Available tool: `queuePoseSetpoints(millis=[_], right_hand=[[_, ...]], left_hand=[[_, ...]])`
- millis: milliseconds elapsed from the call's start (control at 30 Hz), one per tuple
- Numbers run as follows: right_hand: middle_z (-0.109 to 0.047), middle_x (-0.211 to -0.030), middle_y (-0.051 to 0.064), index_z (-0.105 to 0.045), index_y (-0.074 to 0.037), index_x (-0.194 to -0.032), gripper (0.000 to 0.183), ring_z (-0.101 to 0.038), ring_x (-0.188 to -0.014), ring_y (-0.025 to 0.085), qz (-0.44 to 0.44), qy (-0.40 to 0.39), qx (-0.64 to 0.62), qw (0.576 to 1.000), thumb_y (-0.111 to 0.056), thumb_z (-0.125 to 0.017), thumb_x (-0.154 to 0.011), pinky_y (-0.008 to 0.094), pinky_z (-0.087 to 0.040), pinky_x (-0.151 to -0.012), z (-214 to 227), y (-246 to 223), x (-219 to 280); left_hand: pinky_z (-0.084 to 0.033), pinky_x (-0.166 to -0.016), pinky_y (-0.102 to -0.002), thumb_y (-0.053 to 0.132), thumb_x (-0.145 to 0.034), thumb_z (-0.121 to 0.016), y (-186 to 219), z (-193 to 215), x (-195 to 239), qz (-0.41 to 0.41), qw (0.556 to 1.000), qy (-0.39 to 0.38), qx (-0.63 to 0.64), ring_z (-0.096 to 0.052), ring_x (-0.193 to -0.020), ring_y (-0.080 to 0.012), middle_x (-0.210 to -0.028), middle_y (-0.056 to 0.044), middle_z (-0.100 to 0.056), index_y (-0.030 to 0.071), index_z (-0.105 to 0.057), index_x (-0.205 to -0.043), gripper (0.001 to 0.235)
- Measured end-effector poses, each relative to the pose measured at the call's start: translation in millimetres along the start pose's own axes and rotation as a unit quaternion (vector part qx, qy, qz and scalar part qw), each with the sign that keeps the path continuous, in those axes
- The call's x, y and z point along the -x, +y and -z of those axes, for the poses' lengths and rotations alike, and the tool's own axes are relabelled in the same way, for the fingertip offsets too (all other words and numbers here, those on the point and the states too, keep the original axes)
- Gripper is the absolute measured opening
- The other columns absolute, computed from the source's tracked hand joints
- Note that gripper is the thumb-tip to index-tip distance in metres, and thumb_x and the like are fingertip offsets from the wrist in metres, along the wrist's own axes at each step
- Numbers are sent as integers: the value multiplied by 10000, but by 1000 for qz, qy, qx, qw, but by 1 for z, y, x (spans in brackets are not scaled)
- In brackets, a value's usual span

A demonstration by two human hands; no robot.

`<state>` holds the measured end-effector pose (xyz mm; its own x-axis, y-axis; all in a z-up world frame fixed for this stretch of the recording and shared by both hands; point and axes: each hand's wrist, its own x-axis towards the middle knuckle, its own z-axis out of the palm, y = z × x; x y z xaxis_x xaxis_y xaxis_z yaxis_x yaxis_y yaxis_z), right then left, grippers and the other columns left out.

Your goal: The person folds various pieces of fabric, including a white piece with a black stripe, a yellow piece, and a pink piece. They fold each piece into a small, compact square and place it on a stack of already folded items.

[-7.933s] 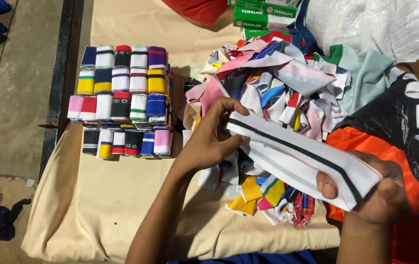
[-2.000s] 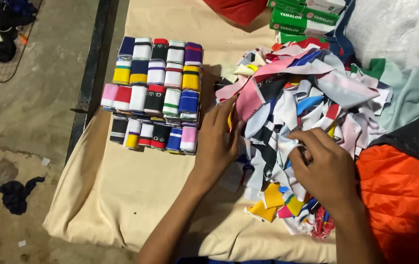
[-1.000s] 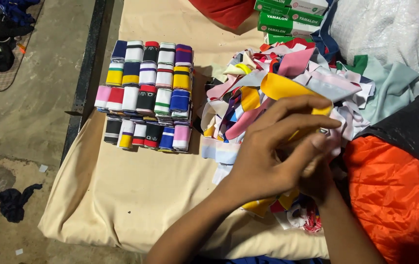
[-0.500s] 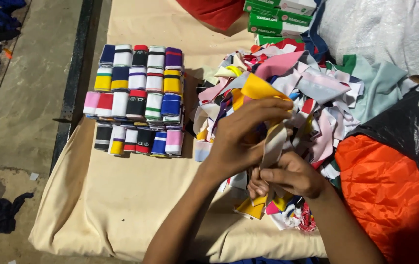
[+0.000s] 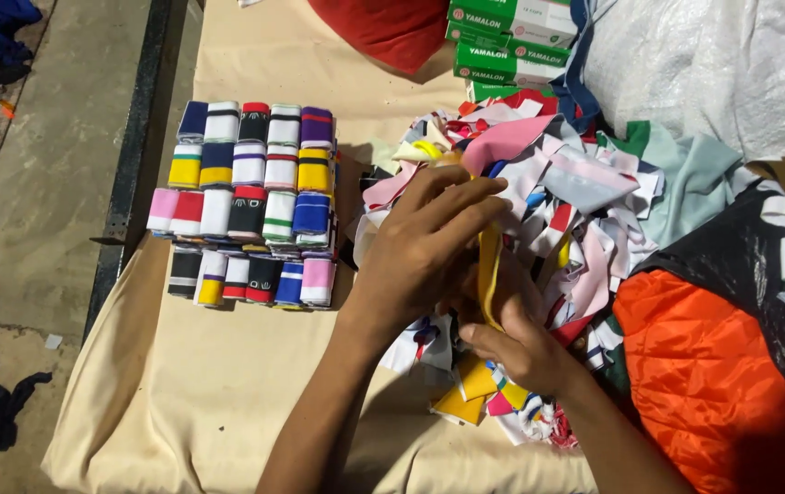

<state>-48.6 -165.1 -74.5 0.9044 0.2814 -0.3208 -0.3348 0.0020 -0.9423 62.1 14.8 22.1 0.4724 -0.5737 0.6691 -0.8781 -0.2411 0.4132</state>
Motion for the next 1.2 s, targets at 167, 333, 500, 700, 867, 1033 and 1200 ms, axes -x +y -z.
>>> queuePoseSetpoints(millis=[167,333,500,700,867,1033,1200], right_hand=[[-540,-729,54,-695,23,-1123,351,-545,-704,154,142,-13,-15,990,-233,-492,-996,301,-432,-656,-9,-49,13],[-755,-1167,222,-731,39,-1141,457,-757,-1087,339,238,-27,40,970,-317,-501,-971,455,-602,-979,12,-68,31],[-800,-1067,168,-713,31,-1190,465,-772,-1009,286,313,-15,167,935,-319,-460,-1017,407,-621,-917,6,-109,54],[-764,-1130,204,-656,21,-1176,265,-847,-969,312,385,-24,106,916,-159,-586,-994,379,-728,-881,21,-112,27],[-738,-1051,218,-638,115,-1163,409,-734,-1015,303,413,93,153,893,-242,-482,-1038,500,-521,-1165,29,-112,-8],[-561,-1459,277,-532,36,-1382,412,-573,-1440,442,399,89,3,913,-272,-471,-1116,545,-442,-1334,45,-91,-18],[-519,-1517,275,-547,25,-1358,424,-462,-1536,418,375,104,64,919,-305,-428,-1121,532,-341,-1358,42,-92,-23]], left_hand=[[-532,-1027,-500,-99,-988,-542,-10,-14,3,7,1000,-17,-16,-547,-1167,-378,-1369,-150,-617,-5,-584,-1293,323],[-546,-981,-497,-69,-940,-696,-5,-33,11,-13,1000,-22,17,-557,-1132,-399,-1265,-130,-673,34,-643,-1175,262],[-404,-920,-494,-10,-876,-769,-7,-46,24,25,999,-9,-26,-542,-1209,-336,-1308,35,-685,172,-666,-1239,419],[-353,-1174,-546,108,-975,-705,-4,-40,36,56,993,-41,97,-673,-1228,-274,-1223,-21,-747,155,-718,-1164,195],[-451,-631,-274,293,-1038,-593,35,-1,20,178,926,-149,297,-596,-688,-103,-819,-29,-727,157,-753,-1159,242],[-607,-1033,-297,257,-1028,-616,50,19,14,255,736,-277,562,-721,-1083,-122,-1150,-97,-765,31,-698,-1249,327],[-558,-890,-208,347,-1065,-520,45,13,19,200,802,-324,461,-721,-977,-56,-1215,14,-767,148,-676,-1330,367]])
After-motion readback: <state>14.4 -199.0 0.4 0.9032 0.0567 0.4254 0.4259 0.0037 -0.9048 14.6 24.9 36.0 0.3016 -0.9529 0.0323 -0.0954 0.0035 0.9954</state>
